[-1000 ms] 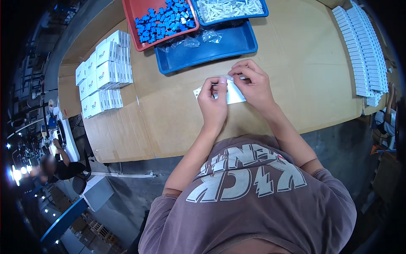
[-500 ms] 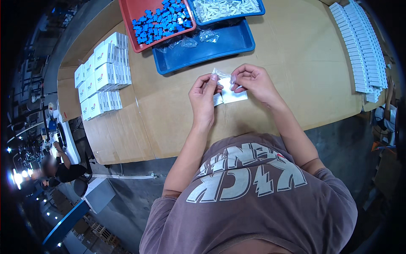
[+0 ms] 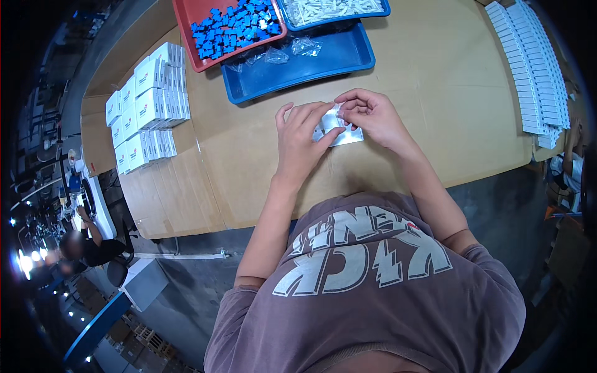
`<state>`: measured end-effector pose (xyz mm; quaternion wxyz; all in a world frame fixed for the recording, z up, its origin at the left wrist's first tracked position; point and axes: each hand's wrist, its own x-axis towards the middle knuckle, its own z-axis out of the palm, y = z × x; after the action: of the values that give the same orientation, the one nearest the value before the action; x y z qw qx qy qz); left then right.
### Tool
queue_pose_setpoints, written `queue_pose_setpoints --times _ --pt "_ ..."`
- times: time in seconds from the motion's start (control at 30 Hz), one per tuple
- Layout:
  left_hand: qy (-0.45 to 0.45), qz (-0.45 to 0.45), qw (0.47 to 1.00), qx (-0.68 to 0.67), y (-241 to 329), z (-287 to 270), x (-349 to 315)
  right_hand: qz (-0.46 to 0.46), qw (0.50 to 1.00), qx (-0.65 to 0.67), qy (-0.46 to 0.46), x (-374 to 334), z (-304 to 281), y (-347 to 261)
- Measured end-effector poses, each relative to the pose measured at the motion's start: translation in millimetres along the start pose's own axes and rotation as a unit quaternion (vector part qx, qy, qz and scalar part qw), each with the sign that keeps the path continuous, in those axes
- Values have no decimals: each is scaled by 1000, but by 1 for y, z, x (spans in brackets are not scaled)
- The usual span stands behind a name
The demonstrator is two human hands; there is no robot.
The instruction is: Packaging small blue and white connectors into white boxes and plastic bags.
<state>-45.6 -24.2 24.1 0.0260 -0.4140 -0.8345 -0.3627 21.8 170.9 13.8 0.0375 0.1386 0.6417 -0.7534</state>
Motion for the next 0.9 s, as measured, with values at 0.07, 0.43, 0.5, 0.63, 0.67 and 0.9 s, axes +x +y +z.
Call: queue_pose_setpoints --times 0.07,0.43,0.5,0.63,0.67,0.9 --pt "13 -17 999 -29 0 1 0 4 1000 12 2 0 0 0" --pt "30 -71 992 -96 -4 7 1 -128 981 -136 -58 -1 -6 0" --pt "23 -75 990 -114 -5 11 -4 -139 978 -130 -80 2 -6 4" --pt "17 -147 970 -193 -3 16 -13 -114 983 -122 -73 12 -15 -8" --pt "33 -172 960 -221 -4 17 -16 -88 985 -141 -55 19 -21 -15" --pt "-13 -277 854 -439 0 28 -34 -199 891 -358 194 119 -96 -74"
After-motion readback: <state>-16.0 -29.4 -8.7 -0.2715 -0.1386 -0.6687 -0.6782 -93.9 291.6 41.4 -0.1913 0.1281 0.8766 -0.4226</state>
